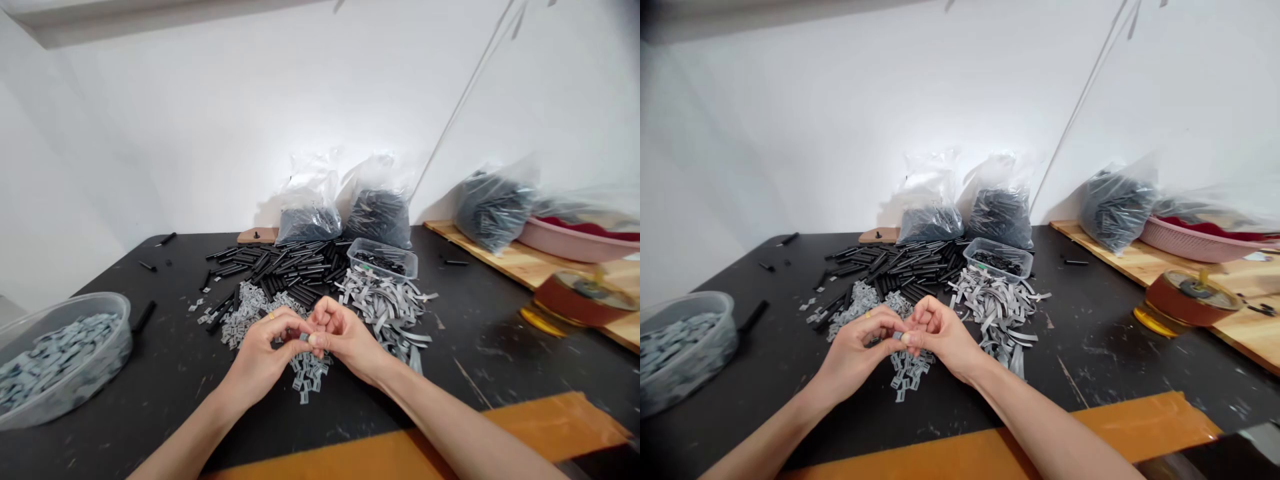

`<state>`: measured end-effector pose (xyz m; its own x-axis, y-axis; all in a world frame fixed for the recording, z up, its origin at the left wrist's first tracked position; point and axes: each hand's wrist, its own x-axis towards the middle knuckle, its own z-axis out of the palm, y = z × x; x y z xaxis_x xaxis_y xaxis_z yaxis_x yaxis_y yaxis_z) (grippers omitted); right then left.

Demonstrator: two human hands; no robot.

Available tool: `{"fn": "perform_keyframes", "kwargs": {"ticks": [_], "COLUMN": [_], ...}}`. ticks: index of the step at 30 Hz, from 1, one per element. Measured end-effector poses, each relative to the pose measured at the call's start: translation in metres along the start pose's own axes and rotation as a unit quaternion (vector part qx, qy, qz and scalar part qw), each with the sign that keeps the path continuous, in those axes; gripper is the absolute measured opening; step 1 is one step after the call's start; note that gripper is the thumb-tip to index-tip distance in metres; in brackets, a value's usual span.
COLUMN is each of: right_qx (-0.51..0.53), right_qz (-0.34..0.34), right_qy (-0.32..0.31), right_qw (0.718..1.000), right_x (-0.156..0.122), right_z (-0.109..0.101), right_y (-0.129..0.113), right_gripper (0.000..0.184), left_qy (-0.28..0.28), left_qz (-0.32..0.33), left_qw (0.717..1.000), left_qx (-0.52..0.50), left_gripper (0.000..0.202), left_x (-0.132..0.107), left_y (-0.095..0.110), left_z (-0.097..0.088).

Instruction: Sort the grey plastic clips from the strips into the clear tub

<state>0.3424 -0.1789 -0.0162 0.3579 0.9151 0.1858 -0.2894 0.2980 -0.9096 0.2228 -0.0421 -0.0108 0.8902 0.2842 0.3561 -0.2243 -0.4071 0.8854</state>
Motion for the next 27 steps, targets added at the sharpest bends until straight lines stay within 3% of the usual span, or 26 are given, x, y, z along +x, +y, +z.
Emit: {"fn": "perform_keyframes", "kwargs": {"ticks": [8, 12, 16, 20, 27], "right_qx": [-0.005, -0.035, -0.082, -0.121, -0.163], "right_qz": [0.001, 0.009, 0.035, 0.019, 0.026], "right_qy": [0.013, 0.026, 0.036, 0.051, 0.068], "right_qw": [1.000, 0.999, 0.995, 0.991, 0.984], "right_x": [0.002, 0.003, 0.003, 0.002, 0.003], "right_z": [-0.003, -0.003, -0.001, -0.002, -0.008], "right_y": [-0.001, -0.003, -0.004, -0.004, -0.004], "right_gripper": [0.034, 0.024, 0.031, 0.028, 0.023], "left_qy": [-0.041, 0.006, 0.066, 0.095, 0.041], "left_qz": [-0.040, -0.069, -0.071, -0.053, -0.108], "left_qw": [0.997, 0.996, 0.995, 0.994, 0.992], "left_qx": [-0.045, -0.054, -0.023, 0.014, -0.057], "left_gripper": [0.013, 0.010, 0.008, 0.012, 0.012], "left_x": [0.003, 0.003, 0.002, 0.002, 0.003], "left_y": [0.010, 0.008, 0.004, -0.001, 0.000], "left_z": [-0.006, -0.004, -0.001, -0.001, -0.002]}}
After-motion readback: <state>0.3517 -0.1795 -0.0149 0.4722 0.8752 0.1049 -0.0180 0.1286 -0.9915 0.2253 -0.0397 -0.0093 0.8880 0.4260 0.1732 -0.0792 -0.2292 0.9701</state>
